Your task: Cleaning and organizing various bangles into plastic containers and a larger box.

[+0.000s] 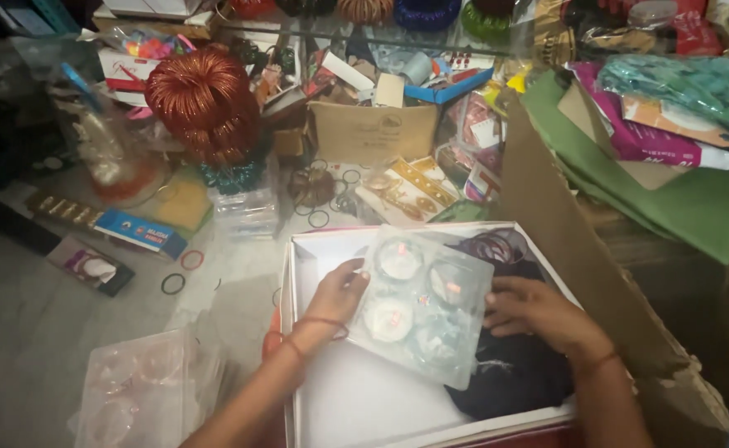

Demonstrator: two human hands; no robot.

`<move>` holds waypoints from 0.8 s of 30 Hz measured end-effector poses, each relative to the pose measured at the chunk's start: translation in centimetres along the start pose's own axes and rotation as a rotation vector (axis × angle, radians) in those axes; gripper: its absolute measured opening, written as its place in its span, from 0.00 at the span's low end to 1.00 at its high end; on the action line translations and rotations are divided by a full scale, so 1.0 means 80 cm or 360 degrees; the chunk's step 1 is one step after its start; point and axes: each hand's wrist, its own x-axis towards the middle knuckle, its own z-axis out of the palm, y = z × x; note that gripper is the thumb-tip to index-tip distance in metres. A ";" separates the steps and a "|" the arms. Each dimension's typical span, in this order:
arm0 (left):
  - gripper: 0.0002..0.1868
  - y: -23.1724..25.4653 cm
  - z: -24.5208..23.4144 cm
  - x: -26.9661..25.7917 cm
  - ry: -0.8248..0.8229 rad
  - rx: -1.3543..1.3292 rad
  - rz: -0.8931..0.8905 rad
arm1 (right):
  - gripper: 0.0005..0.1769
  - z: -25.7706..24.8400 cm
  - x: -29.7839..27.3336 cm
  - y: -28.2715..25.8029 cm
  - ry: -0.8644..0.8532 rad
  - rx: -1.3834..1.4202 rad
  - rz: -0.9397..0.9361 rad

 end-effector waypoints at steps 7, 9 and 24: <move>0.60 0.050 -0.031 -0.034 -0.0426 0.0645 0.0573 | 0.17 0.000 0.004 -0.007 0.0262 -0.0252 0.0169; 0.69 0.062 -0.046 -0.051 -0.0622 0.0735 0.0633 | 0.17 -0.008 0.000 -0.012 0.0216 -0.0219 0.0116; 0.41 0.082 -0.098 -0.069 0.0162 0.0194 -0.0165 | 0.16 0.037 0.019 0.019 0.0730 -0.1431 -0.0742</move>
